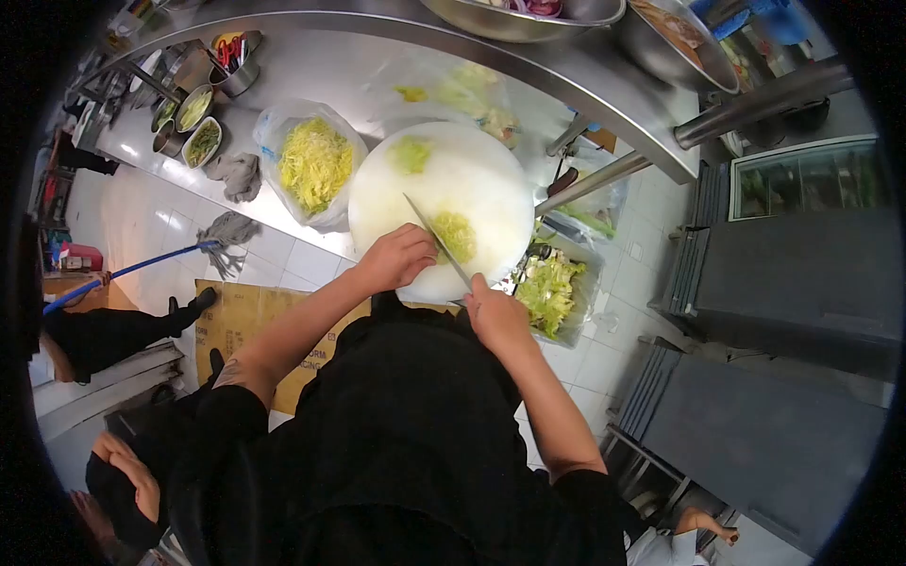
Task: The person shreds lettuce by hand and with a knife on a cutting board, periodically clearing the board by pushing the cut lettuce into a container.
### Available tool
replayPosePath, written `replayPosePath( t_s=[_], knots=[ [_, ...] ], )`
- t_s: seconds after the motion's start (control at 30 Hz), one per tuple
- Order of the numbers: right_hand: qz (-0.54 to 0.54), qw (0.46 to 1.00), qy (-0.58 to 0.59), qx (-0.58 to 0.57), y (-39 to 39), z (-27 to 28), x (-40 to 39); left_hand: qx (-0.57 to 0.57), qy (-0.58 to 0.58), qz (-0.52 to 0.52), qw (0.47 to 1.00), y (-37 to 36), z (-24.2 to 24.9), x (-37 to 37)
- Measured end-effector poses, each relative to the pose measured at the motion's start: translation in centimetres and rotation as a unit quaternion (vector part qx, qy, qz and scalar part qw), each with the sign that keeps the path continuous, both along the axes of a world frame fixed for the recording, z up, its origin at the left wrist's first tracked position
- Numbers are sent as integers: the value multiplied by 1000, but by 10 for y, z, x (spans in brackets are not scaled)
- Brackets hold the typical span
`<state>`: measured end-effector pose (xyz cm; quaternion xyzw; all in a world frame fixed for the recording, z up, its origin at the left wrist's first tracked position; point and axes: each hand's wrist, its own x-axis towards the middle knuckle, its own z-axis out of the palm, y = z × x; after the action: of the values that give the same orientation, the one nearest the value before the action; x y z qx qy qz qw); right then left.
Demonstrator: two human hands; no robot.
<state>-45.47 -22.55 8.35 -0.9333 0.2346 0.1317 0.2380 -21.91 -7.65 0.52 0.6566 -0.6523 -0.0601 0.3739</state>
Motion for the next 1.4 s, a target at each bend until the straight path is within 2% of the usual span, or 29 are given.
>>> replayPosePath(
  t_s=[0.13,0.23,0.27,0.37,0.5,0.53,0.63,0.77,0.87,1.0,1.13,1.23,1.4],
  knots=[
    [-2,999,35,-4,10,31,-4,2,1,-22,1000,5,2,3],
    [1,1000,-14,4,8,1,7,5,16,-7,1000,5,-4,3],
    [1,1000,6,-7,4,0,3,6,16,-3,1000,7,-6,4],
    [8,999,28,-22,9,27,-6,3,12,-2,1000,5,-8,3],
    [10,1000,-21,-13,5,-22,-7,-9,17,5,1000,8,-5,0],
    [2,1000,-1,-11,6,4,-1,-11,20,0,1000,10,-4,1],
    [7,999,28,-15,12,22,-8,7,-12,-4,1000,13,-6,4],
    [18,1000,-8,-7,12,-11,-5,20,-5,5,1000,16,-10,4],
    [11,1000,22,-7,15,32,-5,24,-12,-3,1000,15,-11,6],
    [5,1000,-17,8,10,-21,-8,3,-11,-9,1000,15,2,3],
    [8,1000,-6,-17,8,21,-8,14,-52,-9,998,10,-7,10],
    [-2,999,47,-21,19,22,-9,33,-63,2,997,10,-11,8],
    [5,1000,18,-8,13,17,-4,13,-48,4,999,18,-11,6]
  ],
)
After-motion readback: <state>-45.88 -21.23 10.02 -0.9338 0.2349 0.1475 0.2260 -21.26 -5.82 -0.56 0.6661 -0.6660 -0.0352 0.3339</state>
